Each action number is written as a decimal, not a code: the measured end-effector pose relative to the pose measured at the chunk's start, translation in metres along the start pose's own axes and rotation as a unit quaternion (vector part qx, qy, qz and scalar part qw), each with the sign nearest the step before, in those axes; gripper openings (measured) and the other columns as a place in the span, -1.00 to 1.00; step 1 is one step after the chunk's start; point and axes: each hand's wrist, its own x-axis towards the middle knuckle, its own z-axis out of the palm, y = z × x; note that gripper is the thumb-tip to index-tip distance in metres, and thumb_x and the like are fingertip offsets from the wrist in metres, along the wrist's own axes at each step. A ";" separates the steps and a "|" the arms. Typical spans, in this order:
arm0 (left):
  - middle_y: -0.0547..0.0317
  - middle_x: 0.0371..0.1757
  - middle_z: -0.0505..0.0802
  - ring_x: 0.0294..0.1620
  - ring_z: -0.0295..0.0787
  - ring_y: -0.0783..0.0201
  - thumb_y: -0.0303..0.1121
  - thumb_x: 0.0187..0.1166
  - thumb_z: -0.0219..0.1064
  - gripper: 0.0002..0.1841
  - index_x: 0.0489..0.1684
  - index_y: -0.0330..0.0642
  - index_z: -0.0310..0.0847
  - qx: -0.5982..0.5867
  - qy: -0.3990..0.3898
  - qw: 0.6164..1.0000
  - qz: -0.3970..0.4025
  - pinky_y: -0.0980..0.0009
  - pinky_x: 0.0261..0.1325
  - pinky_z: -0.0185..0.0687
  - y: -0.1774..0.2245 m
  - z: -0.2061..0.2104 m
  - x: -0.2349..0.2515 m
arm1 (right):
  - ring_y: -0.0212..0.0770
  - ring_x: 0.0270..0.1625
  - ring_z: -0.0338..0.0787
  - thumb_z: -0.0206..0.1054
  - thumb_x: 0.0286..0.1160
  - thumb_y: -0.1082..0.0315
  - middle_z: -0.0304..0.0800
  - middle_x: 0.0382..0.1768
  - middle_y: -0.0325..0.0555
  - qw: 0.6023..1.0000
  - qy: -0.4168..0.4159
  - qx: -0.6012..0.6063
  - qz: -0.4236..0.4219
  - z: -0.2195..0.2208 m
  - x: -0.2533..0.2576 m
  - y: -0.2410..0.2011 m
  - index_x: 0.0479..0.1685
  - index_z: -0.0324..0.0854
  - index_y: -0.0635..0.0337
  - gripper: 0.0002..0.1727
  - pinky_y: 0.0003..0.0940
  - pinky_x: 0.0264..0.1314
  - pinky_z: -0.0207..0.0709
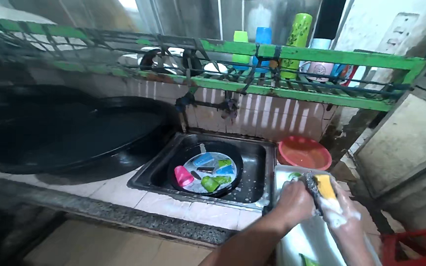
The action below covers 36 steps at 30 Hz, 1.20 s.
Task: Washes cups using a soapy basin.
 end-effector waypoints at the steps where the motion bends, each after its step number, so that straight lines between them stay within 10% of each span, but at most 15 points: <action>1: -0.19 0.33 0.76 0.44 0.62 -0.10 -0.24 0.47 0.45 -0.57 0.24 -0.30 0.71 -0.006 0.002 1.000 0.003 -0.09 0.54 0.40 -0.002 0.000 -0.001 | 0.21 0.38 0.76 0.37 0.44 0.42 0.68 0.40 0.39 1.000 0.007 0.011 -0.026 0.002 -0.002 0.000 0.60 0.42 0.47 -0.34 0.13 0.43 0.60; 7: 0.01 0.28 0.80 0.36 0.69 0.03 -0.15 0.34 0.57 -0.40 0.39 -0.13 0.61 0.003 0.064 0.992 0.110 -0.06 0.45 0.51 0.010 -0.001 0.002 | -0.24 0.04 0.77 0.31 0.52 0.32 0.74 0.18 0.08 0.980 0.015 0.139 0.140 -0.014 0.039 0.008 0.63 0.39 0.20 -0.38 -0.16 0.10 0.68; 12: -0.05 0.39 0.77 0.44 0.67 -0.07 -0.09 0.40 0.55 -0.38 0.49 -0.07 0.59 0.068 0.159 0.985 0.003 -0.17 0.51 0.51 -0.073 -0.033 0.026 | -0.05 0.05 0.81 0.45 0.34 0.43 0.76 0.21 0.26 0.989 -0.077 0.037 0.124 -0.013 0.007 0.008 0.63 0.42 0.30 -0.27 -0.04 0.13 0.70; 16: -0.14 0.89 0.11 0.90 -0.12 -0.21 0.15 0.57 0.38 -0.02 0.91 -0.15 -0.04 0.154 0.154 0.965 -0.148 -0.46 0.76 -0.25 -0.137 -0.080 0.041 | 0.33 0.50 0.64 0.34 0.55 0.42 0.60 0.47 0.42 0.980 -0.145 -0.093 0.096 -0.021 -0.007 0.063 0.67 0.39 0.37 -0.36 0.26 0.57 0.42; 18: -0.13 0.90 0.09 0.93 -0.25 -0.18 -0.03 0.57 0.44 -0.13 0.84 -0.21 0.14 0.204 0.113 0.969 -0.078 -0.42 0.80 -0.34 -0.115 -0.076 0.038 | 0.37 0.61 0.53 0.36 0.54 0.43 0.53 0.56 0.38 0.965 -0.182 -0.182 0.050 -0.017 -0.010 0.088 0.64 0.44 0.37 -0.38 0.27 0.68 0.31; 21: -0.06 0.58 0.62 0.70 0.34 -0.16 -0.37 0.54 0.43 -0.53 0.47 -0.10 0.63 0.224 -0.074 0.964 0.122 -0.31 0.74 0.05 -0.063 -0.022 0.028 | 0.25 0.75 0.36 0.36 0.52 0.40 0.37 0.71 0.22 0.908 -0.298 -0.291 0.050 -0.008 -0.008 0.094 0.72 0.39 0.22 -0.32 0.18 0.78 0.20; 25: -0.01 0.72 0.49 0.85 0.03 -0.24 -0.55 0.53 0.31 -0.54 0.44 -0.14 0.66 0.226 -0.335 0.897 0.178 -0.50 0.76 -0.37 -0.055 0.055 0.034 | 0.22 0.84 0.16 0.38 0.49 0.36 0.18 0.82 0.10 0.841 -0.396 -0.361 0.074 0.001 -0.006 0.089 0.83 0.23 0.10 -0.20 0.14 0.79 0.17; 31: -0.25 0.39 0.72 0.59 0.46 -0.31 -0.59 0.53 0.33 -0.66 0.28 -0.36 0.65 0.243 -0.249 0.919 0.185 -0.46 0.72 -0.07 -0.064 0.067 0.046 | 0.20 0.75 0.32 0.45 0.39 0.35 0.36 0.72 0.08 0.864 -0.362 -0.326 0.129 0.000 -0.004 0.090 0.77 0.33 0.05 -0.19 0.14 0.72 0.27; 36: -0.23 0.57 0.58 0.63 0.44 -0.18 -0.21 0.34 0.54 -0.26 0.58 -0.28 0.43 0.054 -0.136 0.988 0.039 -0.15 0.67 0.33 -0.044 0.047 0.052 | 0.22 0.65 0.50 0.48 0.43 0.30 0.48 0.61 0.29 0.928 -0.254 -0.167 0.216 -0.006 -0.003 0.103 0.78 0.24 0.23 -0.15 0.15 0.72 0.30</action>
